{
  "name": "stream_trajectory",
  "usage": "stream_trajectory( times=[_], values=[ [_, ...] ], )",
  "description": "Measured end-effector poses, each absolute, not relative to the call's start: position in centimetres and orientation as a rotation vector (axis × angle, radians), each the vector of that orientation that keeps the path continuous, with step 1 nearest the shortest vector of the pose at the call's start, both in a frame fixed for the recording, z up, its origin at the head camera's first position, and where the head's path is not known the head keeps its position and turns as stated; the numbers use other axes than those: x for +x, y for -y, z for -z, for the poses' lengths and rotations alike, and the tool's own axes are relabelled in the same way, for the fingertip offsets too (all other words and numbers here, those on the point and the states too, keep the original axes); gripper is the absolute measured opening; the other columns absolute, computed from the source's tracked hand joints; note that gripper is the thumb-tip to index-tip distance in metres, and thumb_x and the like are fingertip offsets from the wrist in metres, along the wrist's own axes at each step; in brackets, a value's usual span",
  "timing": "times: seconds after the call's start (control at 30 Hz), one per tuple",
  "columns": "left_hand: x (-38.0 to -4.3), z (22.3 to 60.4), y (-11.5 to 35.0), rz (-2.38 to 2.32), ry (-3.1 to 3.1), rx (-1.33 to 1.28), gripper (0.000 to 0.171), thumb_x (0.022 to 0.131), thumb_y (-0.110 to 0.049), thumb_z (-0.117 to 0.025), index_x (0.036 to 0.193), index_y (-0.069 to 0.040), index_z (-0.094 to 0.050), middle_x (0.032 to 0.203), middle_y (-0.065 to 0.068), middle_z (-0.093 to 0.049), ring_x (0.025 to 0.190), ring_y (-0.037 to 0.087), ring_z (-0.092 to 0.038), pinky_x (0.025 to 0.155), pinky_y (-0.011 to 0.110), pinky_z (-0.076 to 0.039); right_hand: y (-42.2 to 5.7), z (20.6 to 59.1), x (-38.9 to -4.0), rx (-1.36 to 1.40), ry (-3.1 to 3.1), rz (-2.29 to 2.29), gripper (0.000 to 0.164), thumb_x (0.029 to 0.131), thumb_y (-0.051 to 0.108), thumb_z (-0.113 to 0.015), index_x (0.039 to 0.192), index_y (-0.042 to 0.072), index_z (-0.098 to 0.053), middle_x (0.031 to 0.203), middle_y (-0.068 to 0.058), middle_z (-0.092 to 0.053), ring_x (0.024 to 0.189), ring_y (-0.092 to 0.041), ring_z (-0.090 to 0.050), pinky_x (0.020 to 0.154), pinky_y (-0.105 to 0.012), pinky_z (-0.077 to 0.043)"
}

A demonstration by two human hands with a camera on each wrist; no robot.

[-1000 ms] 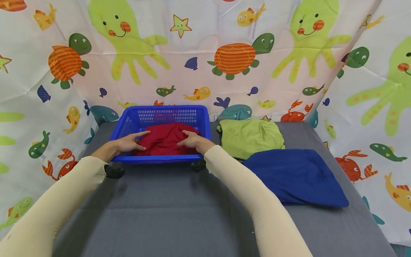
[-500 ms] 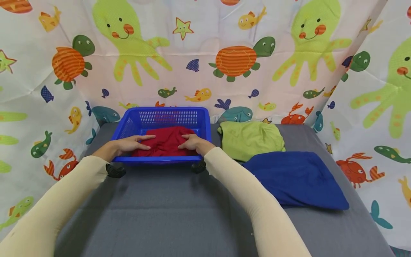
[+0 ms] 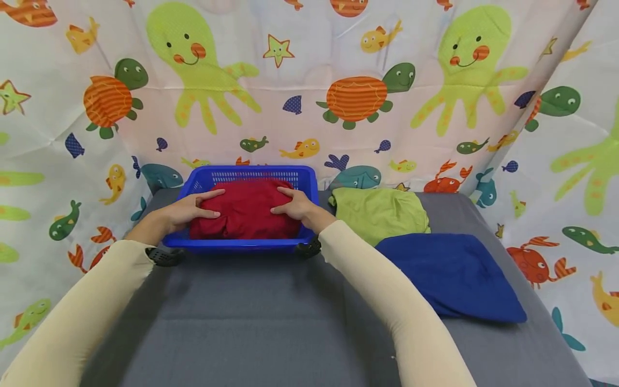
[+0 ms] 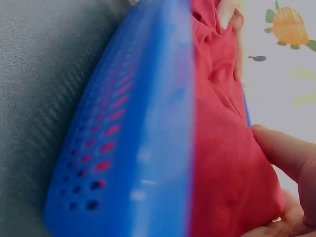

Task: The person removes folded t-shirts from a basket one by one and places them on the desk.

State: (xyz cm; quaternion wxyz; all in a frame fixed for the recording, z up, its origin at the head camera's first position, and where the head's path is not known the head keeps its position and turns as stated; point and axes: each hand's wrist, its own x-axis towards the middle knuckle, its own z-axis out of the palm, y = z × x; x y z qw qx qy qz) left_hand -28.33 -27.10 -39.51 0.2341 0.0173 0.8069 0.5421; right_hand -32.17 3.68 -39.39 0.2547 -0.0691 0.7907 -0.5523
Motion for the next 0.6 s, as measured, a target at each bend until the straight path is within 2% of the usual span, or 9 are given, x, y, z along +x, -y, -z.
stream_trajectory(
  times=[0.13,0.33,0.6],
  values=[
    [-27.9,38.7,27.1,-1.510,-2.235,0.090,0.084,0.096,-0.016,-0.067,0.163,-0.031,-0.018,0.164,0.019,-0.022,0.150,0.040,-0.025,0.116,0.052,-0.041,-4.8,38.2,-31.9,-0.254,-2.144,1.493,0.079,0.092,0.012,-0.073,0.159,0.030,-0.035,0.154,-0.011,-0.042,0.128,-0.028,-0.056,0.101,-0.039,-0.055],
    [-26.8,37.4,27.3,-1.475,-2.277,0.143,0.088,0.094,-0.017,-0.069,0.163,-0.035,-0.017,0.167,0.017,-0.014,0.151,0.042,-0.020,0.113,0.051,-0.044,-6.6,36.7,-31.5,-0.303,-2.137,1.482,0.079,0.092,0.012,-0.073,0.159,0.031,-0.035,0.159,-0.009,-0.033,0.137,-0.031,-0.046,0.108,-0.045,-0.049],
    [-25.9,35.9,27.0,-1.559,-2.190,0.217,0.087,0.095,-0.012,-0.067,0.163,-0.035,-0.017,0.167,0.014,-0.015,0.150,0.039,-0.022,0.096,0.029,-0.055,-8.0,34.8,-31.2,-0.347,-2.149,1.481,0.076,0.093,0.014,-0.072,0.158,0.032,-0.036,0.161,-0.010,-0.030,0.140,-0.034,-0.041,0.111,-0.049,-0.046]
  ],
)
